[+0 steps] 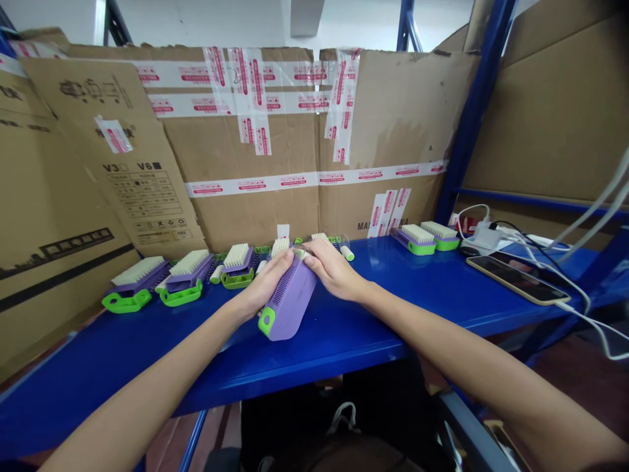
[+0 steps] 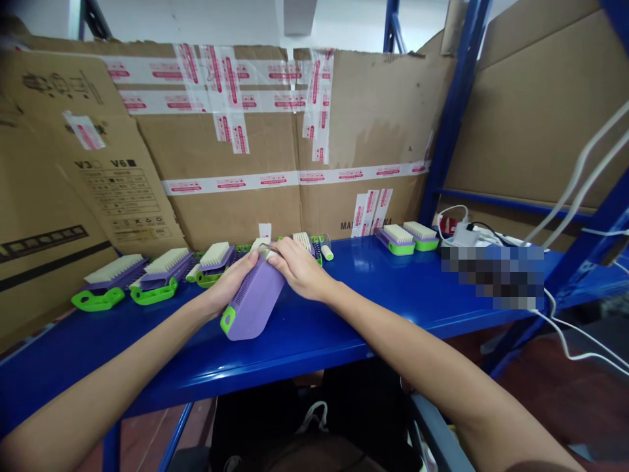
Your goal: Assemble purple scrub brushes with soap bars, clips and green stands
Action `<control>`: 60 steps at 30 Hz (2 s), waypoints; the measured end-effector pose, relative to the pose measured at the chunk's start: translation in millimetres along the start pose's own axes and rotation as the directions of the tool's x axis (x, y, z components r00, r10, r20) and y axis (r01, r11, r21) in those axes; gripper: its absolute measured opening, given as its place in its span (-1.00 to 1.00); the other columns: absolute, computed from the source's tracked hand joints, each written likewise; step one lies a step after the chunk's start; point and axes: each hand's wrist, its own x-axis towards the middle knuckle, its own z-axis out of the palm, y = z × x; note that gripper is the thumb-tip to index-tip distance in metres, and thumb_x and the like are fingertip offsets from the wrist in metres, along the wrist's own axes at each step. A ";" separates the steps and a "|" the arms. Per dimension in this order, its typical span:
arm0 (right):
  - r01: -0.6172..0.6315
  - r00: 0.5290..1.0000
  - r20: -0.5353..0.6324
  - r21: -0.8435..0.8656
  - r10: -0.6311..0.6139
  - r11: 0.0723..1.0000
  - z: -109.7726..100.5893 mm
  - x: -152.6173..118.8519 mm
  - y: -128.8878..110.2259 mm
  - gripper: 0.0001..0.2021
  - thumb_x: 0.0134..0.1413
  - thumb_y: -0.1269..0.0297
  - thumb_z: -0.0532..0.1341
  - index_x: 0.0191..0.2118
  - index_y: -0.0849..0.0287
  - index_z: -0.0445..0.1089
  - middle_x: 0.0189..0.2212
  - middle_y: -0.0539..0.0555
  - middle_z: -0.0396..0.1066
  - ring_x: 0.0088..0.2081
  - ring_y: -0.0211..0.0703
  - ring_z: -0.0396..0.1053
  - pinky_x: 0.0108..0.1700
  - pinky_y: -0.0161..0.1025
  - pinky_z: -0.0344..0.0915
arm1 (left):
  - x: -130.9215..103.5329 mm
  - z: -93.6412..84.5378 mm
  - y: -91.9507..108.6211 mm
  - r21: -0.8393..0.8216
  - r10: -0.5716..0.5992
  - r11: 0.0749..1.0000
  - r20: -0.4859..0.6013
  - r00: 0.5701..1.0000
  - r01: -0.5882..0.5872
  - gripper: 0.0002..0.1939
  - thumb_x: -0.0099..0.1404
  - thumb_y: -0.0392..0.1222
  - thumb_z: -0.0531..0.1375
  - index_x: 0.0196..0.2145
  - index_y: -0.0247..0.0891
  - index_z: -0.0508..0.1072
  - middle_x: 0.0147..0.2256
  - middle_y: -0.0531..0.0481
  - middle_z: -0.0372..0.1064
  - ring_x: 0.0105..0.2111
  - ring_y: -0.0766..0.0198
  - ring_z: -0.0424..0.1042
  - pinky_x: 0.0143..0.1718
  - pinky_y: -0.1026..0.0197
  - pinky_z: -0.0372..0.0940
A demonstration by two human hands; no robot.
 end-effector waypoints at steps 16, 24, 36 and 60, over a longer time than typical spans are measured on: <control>-0.062 0.998 -0.007 0.102 0.063 0.993 3.6 -0.4 -1.3 -0.53 0.58 -0.13 -0.04 0.23 0.11 0.30 0.07 0.24 0.45 0.13 0.09 0.40 0.22 0.13 0.33 | 3.8 -5.8 -6.4 0.059 0.070 0.996 -0.017 0.997 -0.069 -0.23 0.31 0.52 0.24 0.16 -0.17 0.55 0.01 -0.11 0.56 -0.01 0.00 0.48 0.01 0.10 0.36; -0.045 0.999 -0.009 0.090 0.046 0.995 3.7 -2.0 -1.0 -0.48 0.58 -0.17 -0.06 0.25 0.12 0.30 0.10 0.26 0.45 0.15 0.10 0.41 0.23 0.14 0.33 | 3.5 -6.0 -6.7 0.044 0.070 0.997 -0.002 0.998 -0.069 -0.25 0.34 0.49 0.23 0.19 -0.16 0.51 0.09 -0.11 0.54 0.08 -0.01 0.46 0.10 0.09 0.35; -0.033 0.999 -0.035 0.075 0.036 0.997 2.9 -3.8 -3.6 -0.51 0.56 -0.12 0.03 0.32 0.07 0.30 0.18 0.23 0.46 0.21 0.12 0.39 0.29 0.19 0.30 | 6.4 -5.7 -11.8 0.097 0.163 0.982 -0.015 0.987 -0.161 -0.33 0.41 0.44 0.19 0.17 -0.12 0.47 0.21 -0.10 0.45 0.21 -0.03 0.39 0.24 0.04 0.27; 0.030 0.992 0.130 -0.265 0.005 0.964 32.3 -10.7 -24.6 0.38 0.18 -0.20 0.42 0.59 0.11 -0.73 0.60 0.50 -0.36 0.54 0.57 -0.07 0.36 0.47 0.24 | 13.2 -6.7 -13.7 0.281 0.396 0.906 -0.308 0.865 -0.315 -0.45 0.47 0.25 0.23 0.25 -0.07 0.39 0.14 -0.11 0.48 0.14 0.05 0.45 0.20 0.07 0.33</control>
